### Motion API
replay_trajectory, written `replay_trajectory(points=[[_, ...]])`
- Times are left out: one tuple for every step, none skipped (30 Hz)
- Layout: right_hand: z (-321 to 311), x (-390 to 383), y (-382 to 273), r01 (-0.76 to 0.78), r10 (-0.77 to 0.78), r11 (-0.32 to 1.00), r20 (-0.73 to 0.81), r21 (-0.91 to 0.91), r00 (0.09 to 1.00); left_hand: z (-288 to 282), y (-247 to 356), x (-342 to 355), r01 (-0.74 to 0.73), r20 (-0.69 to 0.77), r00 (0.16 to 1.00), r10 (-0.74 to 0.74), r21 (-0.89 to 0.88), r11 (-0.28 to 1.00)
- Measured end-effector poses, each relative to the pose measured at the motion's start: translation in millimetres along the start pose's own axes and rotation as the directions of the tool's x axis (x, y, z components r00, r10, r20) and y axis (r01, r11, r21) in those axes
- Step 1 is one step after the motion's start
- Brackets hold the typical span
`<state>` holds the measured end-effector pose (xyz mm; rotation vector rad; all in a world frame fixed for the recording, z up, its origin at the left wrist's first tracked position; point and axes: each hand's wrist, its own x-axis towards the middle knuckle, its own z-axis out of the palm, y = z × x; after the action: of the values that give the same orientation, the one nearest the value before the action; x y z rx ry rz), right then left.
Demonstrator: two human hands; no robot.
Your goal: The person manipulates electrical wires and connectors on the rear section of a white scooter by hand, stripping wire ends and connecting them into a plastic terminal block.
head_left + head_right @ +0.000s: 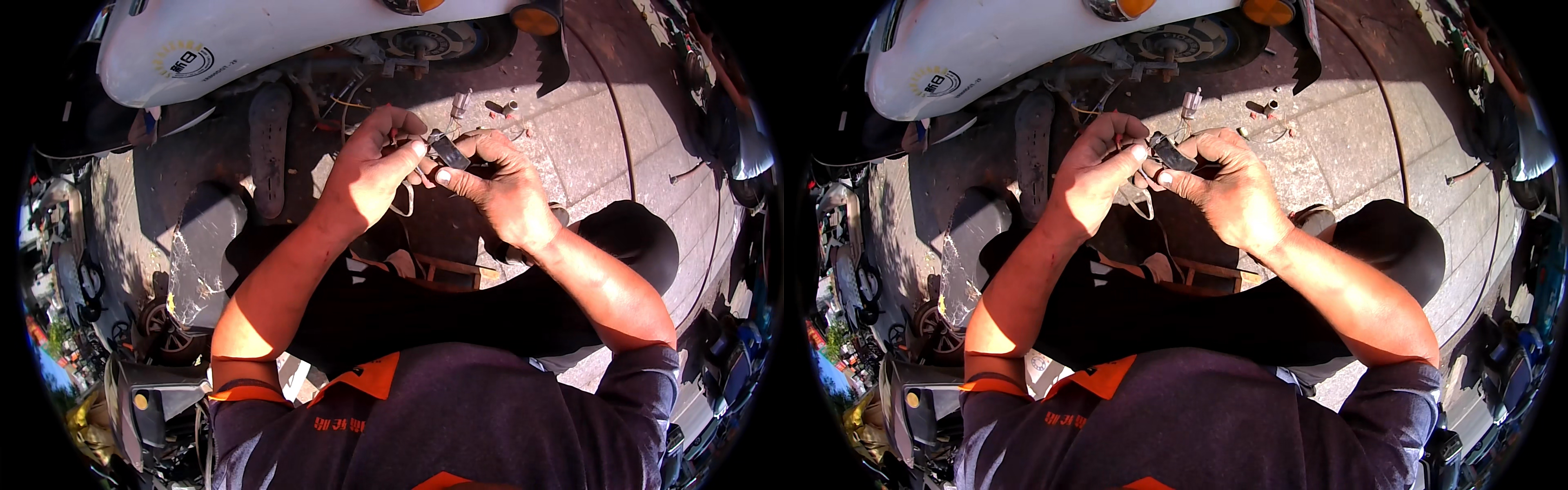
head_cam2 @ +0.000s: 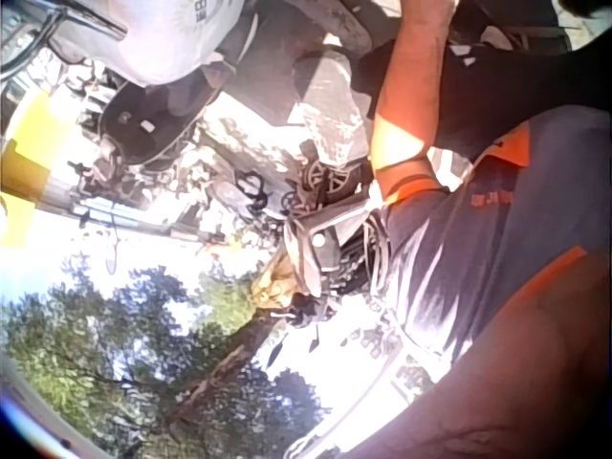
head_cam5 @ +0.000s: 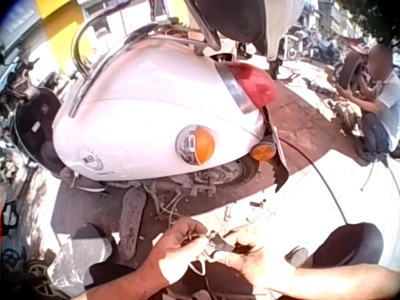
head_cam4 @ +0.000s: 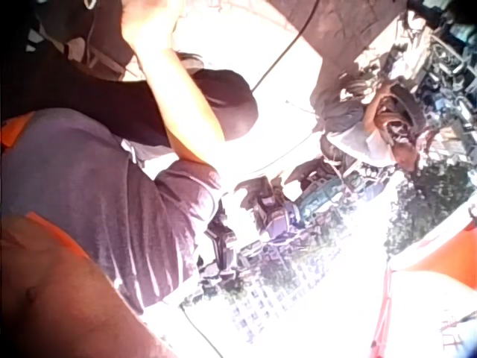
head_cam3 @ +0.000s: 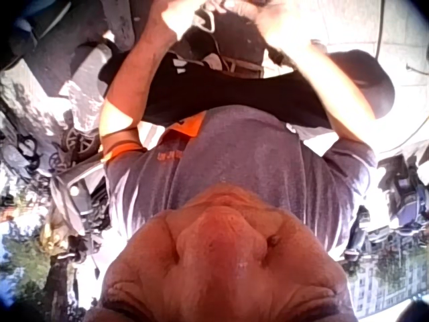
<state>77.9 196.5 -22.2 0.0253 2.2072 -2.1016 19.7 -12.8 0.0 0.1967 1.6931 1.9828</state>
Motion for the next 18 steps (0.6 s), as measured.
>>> replay_trajectory(points=[[0.0, 0.0, 1.3, 0.01, -0.01, 1.0, -0.003, -0.022, 1.0, 1.2, 0.8, -0.8, 0.012, -0.009, 1.0, -0.012, 0.024, 1.0], [0.1, 0.0, 1.9, 0.02, -0.021, 0.999, -0.005, -0.044, 1.0, 3.1, 2.5, -1.5, 0.025, -0.019, 1.0, -0.024, 0.047, 0.999], [0.1, 0.4, 0.9, 0.018, -0.018, 0.999, 0.0, -0.04, 1.0, 4.2, 3.7, -1.7, 0.036, -0.028, 0.999, -0.034, 0.07, 0.997], [0.1, 0.7, -0.4, 0.015, -0.015, 0.999, 0.005, -0.036, 1.0, 4.3, 3.0, -1.6, 0.043, -0.026, 0.999, -0.042, 0.068, 0.997], [0.2, 1.0, -1.4, 0.013, -0.012, 0.999, 0.011, -0.032, 1.0, 3.7, 1.1, -1.4, 0.05, -0.025, 0.998, -0.049, 0.067, 0.996], [0.2, 1.0, -1.7, 0.028, -0.027, 0.999, 0.013, -0.045, 1.0, 2.9, -0.5, -1.3, 0.058, -0.024, 0.998, -0.056, 0.066, 0.996], [0.0, 1.0, -2.0, 0.042, -0.041, 0.997, 0.015, -0.059, 0.999, 1.4, -1.6, -1.1, 0.067, -0.02, 0.998, -0.066, 0.069, 0.995], [-0.2, 1.0, -2.2, 0.057, -0.056, 0.996, 0.018, -0.073, 0.998, -0.8, -2.5, -0.6, 0.077, -0.014, 0.997, -0.076, 0.072, 0.994], [-0.2, 1.0, -1.9, 0.06, -0.059, 0.996, 0.02, -0.072, 0.998, -2.7, -3.1, -0.5, 0.088, -0.011, 0.996, -0.087, 0.076, 0.993], [-0.1, 1.2, -1.1, 0.063, -0.061, 0.996, 0.022, -0.07, 0.998, -4.2, -3.7, -0.1, 0.091, -0.005, 0.996, -0.091, 0.071, 0.993], [0.1, 1.4, -0.3, 0.066, -0.064, 0.995, 0.024, -0.069, 0.998, -5.7, -4.2, 0.5, 0.094, 0.001, 0.996, -0.095, 0.065, 0.993], [0.2, 1.5, 0.8, 0.059, -0.057, 0.997, 0.029, -0.059, 0.998, -6.6, -4.9, 0.5, 0.097, 0.007, 0.995, -0.098, 0.057, 0.994], [0.4, 1.5, 1.9, 0.052, -0.05, 0.997, 0.034, -0.05, 0.998, -6.9, -4.7, -0.3, 0.107, 0.003, 0.994, -0.107, 0.025, 0.994], [0.5, 1.5, 2.5, 0.045, -0.044, 0.998, 0.039, -0.04, 0.998, -6.8, -3.9, -1.6, 0.116, -0.001, 0.993, -0.116, -0.008, 0.993], [0.1, 2.0, 2.7, 0.062, -0.059, 0.997, 0.043, -0.049, 0.997, -6.7, -2.7, -1.6, 0.125, -0.002, 0.992, -0.125, -0.041, 0.991], [-0.4, 2.4, 2.7, 0.078, -0.075, 0.995, 0.048, -0.058, 0.996, -6.2, -0.9, -1.8, 0.131, 0.003, 0.991, -0.131, -0.051, 0.99], [-0.8, 2.9, 2.6, 0.094, -0.091, 0.993, 0.053, -0.066, 0.994, -5.6, 1.5, -2.1, 0.138, 0.007, 0.99, -0.138, -0.06, 0.989], [-0.6, 3.0, 2.6, 0.095, -0.091, 0.993, 0.051, -0.076, 0.994, -5.5, 3.5, -2.8, 0.145, 0.009, 0.989, -0.145, -0.07, 0.987]])
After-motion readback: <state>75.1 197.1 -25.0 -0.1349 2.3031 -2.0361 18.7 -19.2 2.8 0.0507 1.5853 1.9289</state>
